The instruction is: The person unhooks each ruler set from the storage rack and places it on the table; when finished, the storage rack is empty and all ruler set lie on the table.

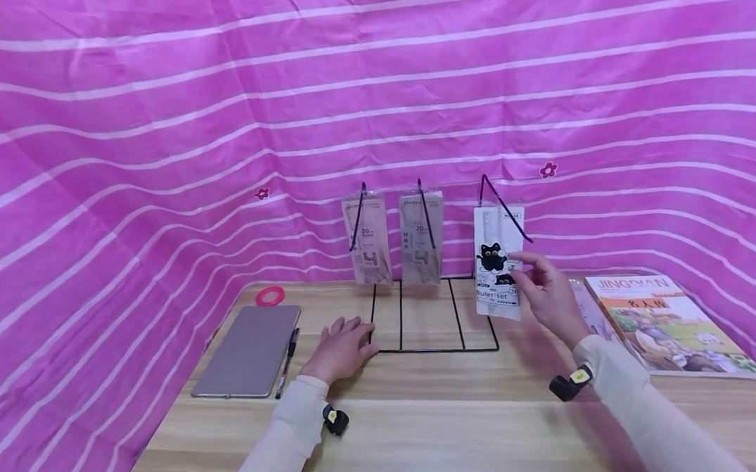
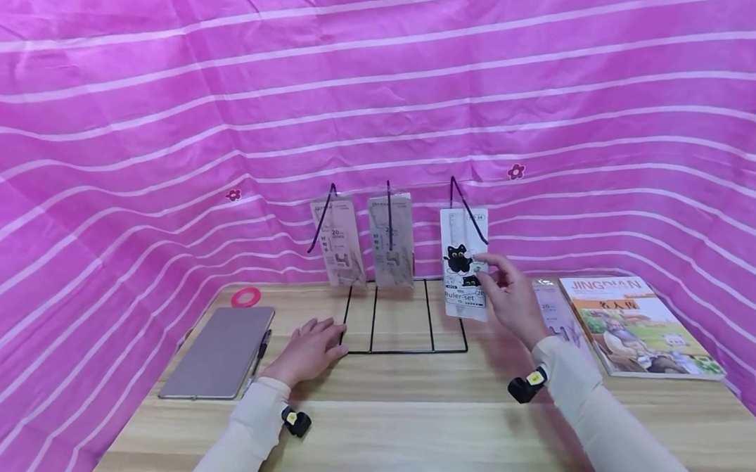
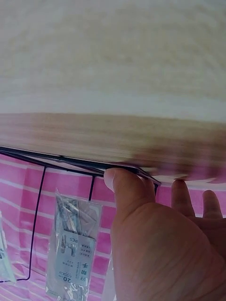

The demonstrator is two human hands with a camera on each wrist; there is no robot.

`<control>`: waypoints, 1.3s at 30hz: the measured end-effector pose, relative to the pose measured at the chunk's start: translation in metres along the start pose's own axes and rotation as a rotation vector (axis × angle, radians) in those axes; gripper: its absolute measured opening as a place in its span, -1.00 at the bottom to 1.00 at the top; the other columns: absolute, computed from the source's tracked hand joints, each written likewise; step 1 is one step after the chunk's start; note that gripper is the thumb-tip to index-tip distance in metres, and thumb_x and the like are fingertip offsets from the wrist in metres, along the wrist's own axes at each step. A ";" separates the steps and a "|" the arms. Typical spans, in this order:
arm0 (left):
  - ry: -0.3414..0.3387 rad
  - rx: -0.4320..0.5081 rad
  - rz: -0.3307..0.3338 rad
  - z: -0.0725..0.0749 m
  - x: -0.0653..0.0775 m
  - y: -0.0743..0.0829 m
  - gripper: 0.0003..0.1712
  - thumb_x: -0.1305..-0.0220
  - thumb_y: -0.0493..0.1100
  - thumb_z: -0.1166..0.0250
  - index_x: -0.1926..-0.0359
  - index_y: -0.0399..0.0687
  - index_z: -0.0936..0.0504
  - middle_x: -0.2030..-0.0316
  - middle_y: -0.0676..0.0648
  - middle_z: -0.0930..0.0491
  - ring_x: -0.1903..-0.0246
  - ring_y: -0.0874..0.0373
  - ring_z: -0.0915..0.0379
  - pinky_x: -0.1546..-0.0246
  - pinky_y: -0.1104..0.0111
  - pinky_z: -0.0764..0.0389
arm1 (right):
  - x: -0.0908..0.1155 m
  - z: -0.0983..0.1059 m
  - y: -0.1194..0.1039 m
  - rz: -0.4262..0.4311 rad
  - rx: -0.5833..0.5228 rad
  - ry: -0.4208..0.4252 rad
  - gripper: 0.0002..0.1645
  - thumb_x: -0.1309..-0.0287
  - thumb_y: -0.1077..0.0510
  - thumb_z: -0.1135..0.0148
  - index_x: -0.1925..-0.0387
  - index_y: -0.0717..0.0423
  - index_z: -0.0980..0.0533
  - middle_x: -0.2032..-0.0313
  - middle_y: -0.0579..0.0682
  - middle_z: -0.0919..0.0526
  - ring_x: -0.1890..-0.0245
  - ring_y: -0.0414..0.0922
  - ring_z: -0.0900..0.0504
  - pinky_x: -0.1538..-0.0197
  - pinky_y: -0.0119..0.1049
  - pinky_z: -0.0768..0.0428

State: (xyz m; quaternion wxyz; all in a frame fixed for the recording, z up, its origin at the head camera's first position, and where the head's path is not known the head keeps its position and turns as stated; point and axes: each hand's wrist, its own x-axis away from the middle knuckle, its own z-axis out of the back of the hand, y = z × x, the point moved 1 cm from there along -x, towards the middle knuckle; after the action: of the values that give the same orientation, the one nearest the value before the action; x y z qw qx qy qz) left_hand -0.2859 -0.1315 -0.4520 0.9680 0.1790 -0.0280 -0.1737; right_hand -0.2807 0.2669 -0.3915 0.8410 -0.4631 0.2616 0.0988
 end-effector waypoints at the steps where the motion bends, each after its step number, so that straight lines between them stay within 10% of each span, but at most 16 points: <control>1: 0.001 -0.001 0.000 0.000 0.000 0.000 -0.36 -0.55 0.18 -0.20 -0.51 0.07 -0.45 -0.57 -0.25 -0.27 -0.59 -0.40 -0.03 -0.54 -0.44 0.03 | 0.002 0.003 -0.001 0.019 0.003 0.001 -0.58 -0.51 0.16 -0.23 -0.33 0.02 -0.54 0.27 0.15 -0.69 0.35 -0.29 -0.60 0.40 -0.45 -0.60; 24: -0.014 -0.003 -0.003 0.001 0.000 0.002 -0.36 -0.55 0.17 -0.20 -0.51 0.07 -0.44 -0.58 -0.26 -0.25 -0.60 -0.41 0.01 -0.56 -0.43 0.05 | 0.073 0.050 -0.033 0.035 -0.026 -0.083 -0.55 -0.46 0.32 -0.23 -0.33 0.15 -0.51 -0.04 -0.41 -0.59 0.19 -0.35 -0.63 0.20 -0.55 -0.67; 32: -0.015 0.015 -0.009 0.005 0.000 0.003 -0.36 -0.55 0.16 -0.21 -0.51 0.05 -0.44 -0.58 -0.27 -0.25 -0.60 -0.43 0.03 -0.55 -0.44 0.09 | 0.100 0.068 -0.045 0.133 -0.095 -0.092 -0.52 -0.29 0.55 -0.23 -0.22 0.32 -0.53 0.30 -0.16 -0.63 0.32 -0.32 -0.57 0.39 -0.44 -0.59; 39: -0.019 -0.002 -0.006 0.005 -0.002 0.001 -0.35 -0.55 0.15 -0.21 -0.52 0.03 -0.43 -0.58 -0.28 -0.25 -0.59 -0.44 0.02 -0.55 -0.44 0.08 | 0.109 0.079 -0.038 0.056 -0.028 -0.105 -0.48 -0.32 0.49 -0.27 -0.29 0.30 -0.51 0.16 -0.27 -0.73 0.25 -0.33 -0.68 0.20 -0.52 -0.71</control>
State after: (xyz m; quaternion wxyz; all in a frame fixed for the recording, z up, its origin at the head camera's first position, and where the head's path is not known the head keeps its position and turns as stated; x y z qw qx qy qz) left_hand -0.2882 -0.1313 -0.4468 0.9674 0.1762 -0.0365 -0.1781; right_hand -0.1457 0.3032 -0.3871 0.8440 -0.4613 0.2285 0.1501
